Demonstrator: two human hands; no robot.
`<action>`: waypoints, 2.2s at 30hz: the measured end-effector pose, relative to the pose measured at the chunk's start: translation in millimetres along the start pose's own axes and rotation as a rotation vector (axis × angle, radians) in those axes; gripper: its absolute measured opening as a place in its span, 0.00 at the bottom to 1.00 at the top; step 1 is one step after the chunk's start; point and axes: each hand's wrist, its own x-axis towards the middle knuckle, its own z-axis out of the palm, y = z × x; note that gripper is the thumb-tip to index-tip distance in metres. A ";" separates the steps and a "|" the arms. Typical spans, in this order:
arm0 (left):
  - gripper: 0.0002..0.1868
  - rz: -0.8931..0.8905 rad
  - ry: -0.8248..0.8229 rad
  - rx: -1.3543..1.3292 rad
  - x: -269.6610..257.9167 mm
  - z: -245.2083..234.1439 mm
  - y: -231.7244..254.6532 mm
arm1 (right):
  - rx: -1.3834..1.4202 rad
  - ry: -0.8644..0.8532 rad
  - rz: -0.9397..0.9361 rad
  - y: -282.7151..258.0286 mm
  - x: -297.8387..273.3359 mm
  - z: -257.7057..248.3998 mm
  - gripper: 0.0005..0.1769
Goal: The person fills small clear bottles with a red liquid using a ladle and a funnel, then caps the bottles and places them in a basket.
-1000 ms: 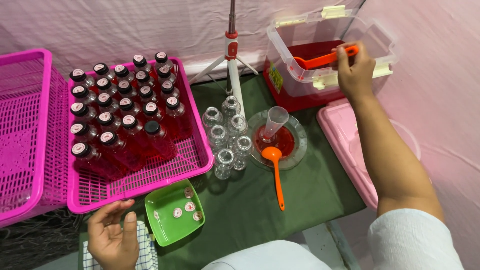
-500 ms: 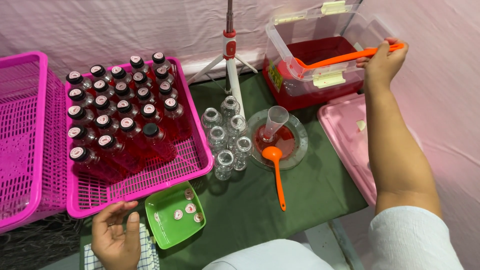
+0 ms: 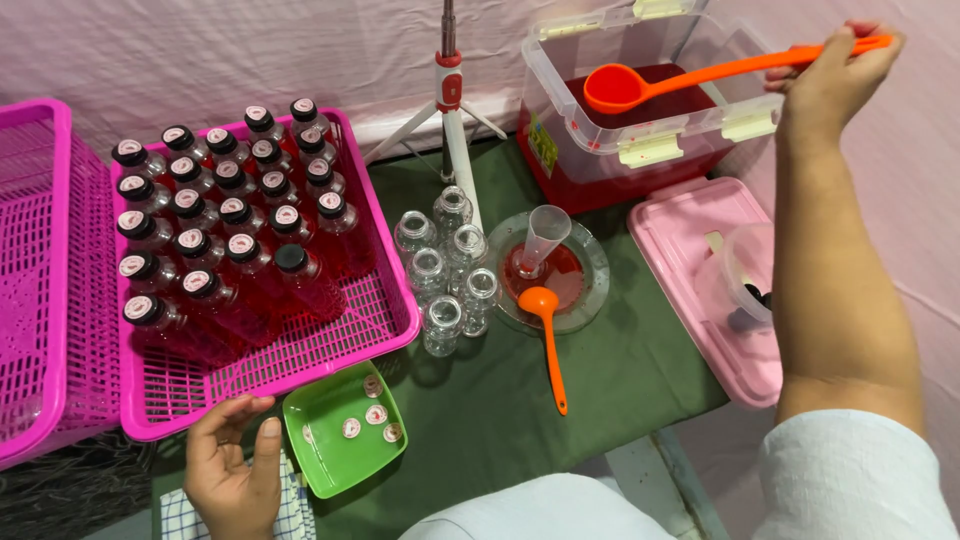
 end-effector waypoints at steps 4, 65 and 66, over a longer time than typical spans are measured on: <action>0.20 0.002 -0.031 0.014 1.4 -0.3 3.6 | -0.013 -0.012 -0.033 -18.9 10.4 -9.6 0.04; 0.18 -0.009 -0.141 0.009 1.0 4.3 -6.6 | -0.074 -0.345 -0.388 -153.3 -223.8 -67.4 0.09; 0.18 -0.018 -0.139 0.000 0.9 4.6 -7.2 | -0.083 -0.337 -0.384 -156.0 -227.2 -67.1 0.08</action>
